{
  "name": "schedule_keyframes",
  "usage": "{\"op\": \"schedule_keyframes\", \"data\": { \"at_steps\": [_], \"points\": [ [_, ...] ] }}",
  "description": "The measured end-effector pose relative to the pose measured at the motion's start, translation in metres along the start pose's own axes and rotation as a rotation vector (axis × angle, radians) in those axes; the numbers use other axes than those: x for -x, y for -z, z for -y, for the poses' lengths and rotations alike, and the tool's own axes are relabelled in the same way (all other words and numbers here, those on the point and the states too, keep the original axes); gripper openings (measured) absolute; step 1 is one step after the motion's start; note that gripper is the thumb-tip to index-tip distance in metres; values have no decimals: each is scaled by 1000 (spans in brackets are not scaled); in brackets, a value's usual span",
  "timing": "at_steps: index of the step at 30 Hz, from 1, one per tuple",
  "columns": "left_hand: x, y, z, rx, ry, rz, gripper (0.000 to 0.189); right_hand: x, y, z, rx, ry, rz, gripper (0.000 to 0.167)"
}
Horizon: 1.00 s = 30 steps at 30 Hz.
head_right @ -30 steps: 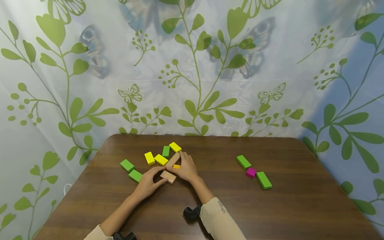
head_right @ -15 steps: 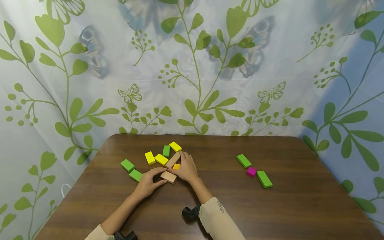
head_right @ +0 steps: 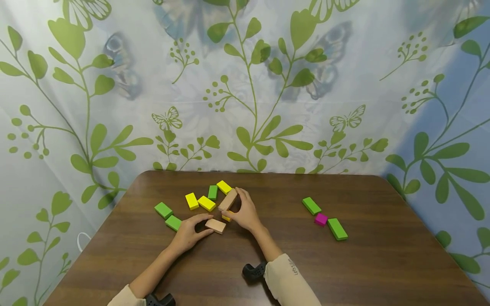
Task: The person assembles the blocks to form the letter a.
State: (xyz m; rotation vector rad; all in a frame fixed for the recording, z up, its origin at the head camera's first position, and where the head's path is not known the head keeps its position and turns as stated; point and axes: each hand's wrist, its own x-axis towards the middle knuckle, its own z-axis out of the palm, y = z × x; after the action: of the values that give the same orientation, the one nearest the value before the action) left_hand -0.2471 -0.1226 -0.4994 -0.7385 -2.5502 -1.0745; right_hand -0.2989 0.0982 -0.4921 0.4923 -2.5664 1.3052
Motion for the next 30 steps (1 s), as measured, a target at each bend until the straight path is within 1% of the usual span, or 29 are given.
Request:
{"op": "schedule_keyframes", "data": {
  "at_steps": [2,6,10,13,16,20,25,30],
  "points": [
    [0,0,1,-30,-18,-4,40,1,9,-5,2,15,-5,92],
    [0,0,1,-88,-59,-21,38,3,29,-23,46,14,-3,92],
    [1,-1,2,-86,-89,-46,37,6,50,-43,76,6,23,92],
    [1,0,2,-75,-101,-61,37,8,64,-53,93,-2,41,93],
    [1,0,3,-67,-91,-62,36,11,76,-60,99,-14,69,93],
    [0,-1,6,-52,-63,-40,35,14,88,-69,94,-28,128,92],
    [0,-1,8,-43,-44,-28,35,16,97,-77,128,-10,208,92],
    [0,-1,9,-46,-42,-32,34,16,104,-77,155,6,254,88]
  ]
}}
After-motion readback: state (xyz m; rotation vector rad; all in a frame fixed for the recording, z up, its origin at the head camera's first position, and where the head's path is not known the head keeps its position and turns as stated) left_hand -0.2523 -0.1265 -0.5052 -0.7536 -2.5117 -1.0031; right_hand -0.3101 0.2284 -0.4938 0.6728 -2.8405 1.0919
